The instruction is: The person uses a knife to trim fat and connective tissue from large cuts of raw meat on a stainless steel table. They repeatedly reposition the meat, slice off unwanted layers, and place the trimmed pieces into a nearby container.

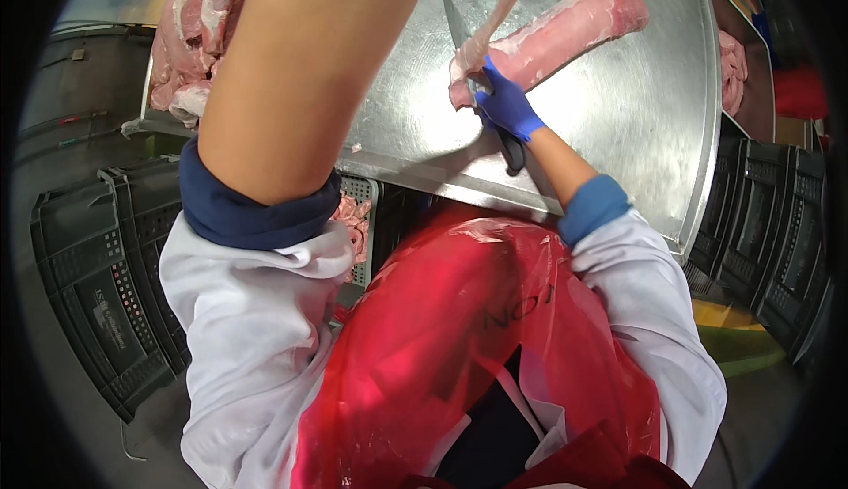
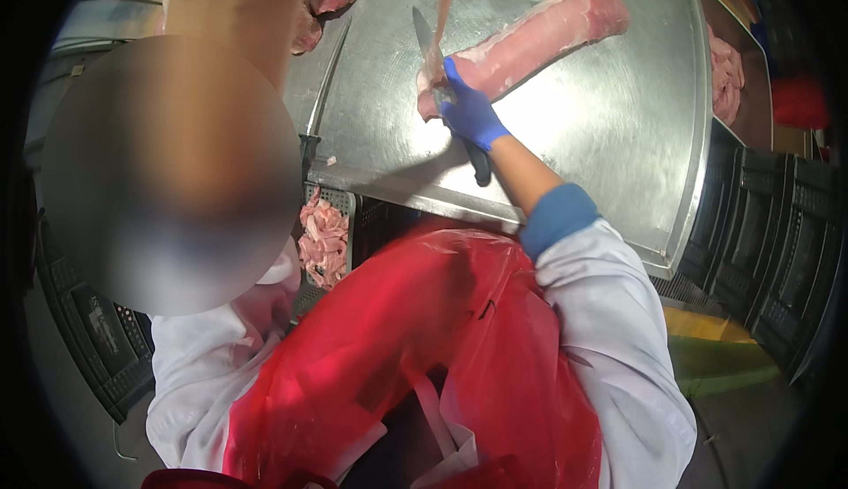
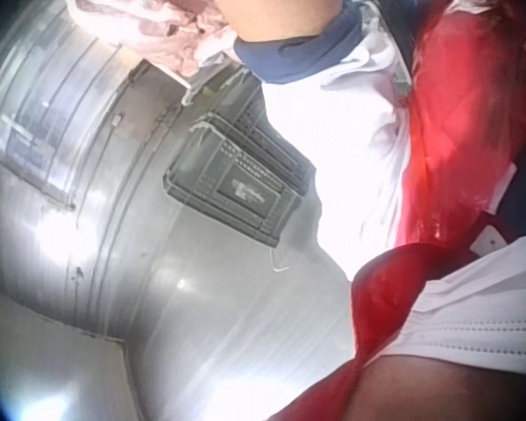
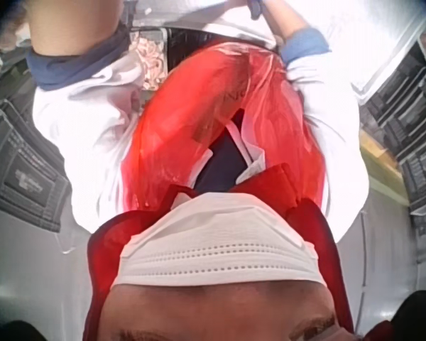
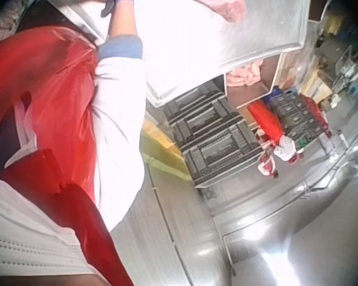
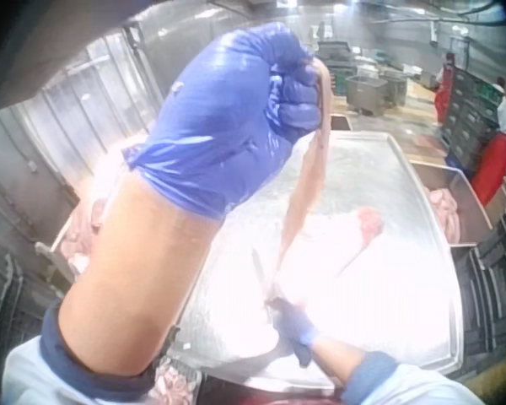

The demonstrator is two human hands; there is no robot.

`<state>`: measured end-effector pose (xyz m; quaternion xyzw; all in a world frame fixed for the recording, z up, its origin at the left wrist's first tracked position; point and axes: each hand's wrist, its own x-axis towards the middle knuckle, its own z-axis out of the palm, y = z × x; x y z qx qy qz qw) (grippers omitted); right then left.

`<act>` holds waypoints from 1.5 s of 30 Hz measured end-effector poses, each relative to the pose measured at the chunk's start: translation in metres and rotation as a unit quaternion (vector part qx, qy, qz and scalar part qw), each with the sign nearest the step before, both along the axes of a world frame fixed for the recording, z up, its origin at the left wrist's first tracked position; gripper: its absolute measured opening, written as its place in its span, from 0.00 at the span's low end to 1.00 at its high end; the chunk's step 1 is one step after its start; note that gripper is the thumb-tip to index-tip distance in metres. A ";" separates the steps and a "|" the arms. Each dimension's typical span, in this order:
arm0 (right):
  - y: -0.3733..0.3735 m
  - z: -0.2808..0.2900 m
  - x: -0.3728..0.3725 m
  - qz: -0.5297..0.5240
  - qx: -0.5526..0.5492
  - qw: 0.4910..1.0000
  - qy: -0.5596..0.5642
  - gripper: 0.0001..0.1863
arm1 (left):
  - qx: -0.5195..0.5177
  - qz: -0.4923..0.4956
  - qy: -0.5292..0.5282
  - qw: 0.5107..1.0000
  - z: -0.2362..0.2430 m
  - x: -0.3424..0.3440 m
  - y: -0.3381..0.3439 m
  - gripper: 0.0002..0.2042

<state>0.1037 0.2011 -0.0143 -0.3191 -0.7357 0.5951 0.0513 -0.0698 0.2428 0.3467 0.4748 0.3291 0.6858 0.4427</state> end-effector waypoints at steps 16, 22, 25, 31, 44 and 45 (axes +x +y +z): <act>0.024 0.136 0.076 0.164 -0.188 0.967 -0.045 0.44 | 0.005 0.103 0.150 0.983 0.065 0.037 0.019 0.18; 0.063 0.143 0.146 0.134 -0.133 0.980 0.064 0.41 | 0.013 0.084 0.296 0.951 0.080 0.108 0.155 0.24; 0.080 0.131 0.174 0.052 -0.208 0.975 0.061 0.41 | 0.004 0.099 0.374 0.922 0.063 0.124 0.220 0.26; 0.110 0.053 0.259 -0.194 -0.207 0.954 0.100 0.42 | -0.047 0.126 0.537 0.833 -0.059 0.109 0.299 0.32; 0.245 0.070 0.171 -0.224 0.003 0.974 0.022 0.44 | -0.298 0.138 0.614 0.718 -0.352 0.086 0.041 0.39; 0.259 0.073 0.141 -0.209 0.012 0.978 -0.001 0.43 | -0.309 0.092 0.601 0.732 -0.341 0.092 0.034 0.38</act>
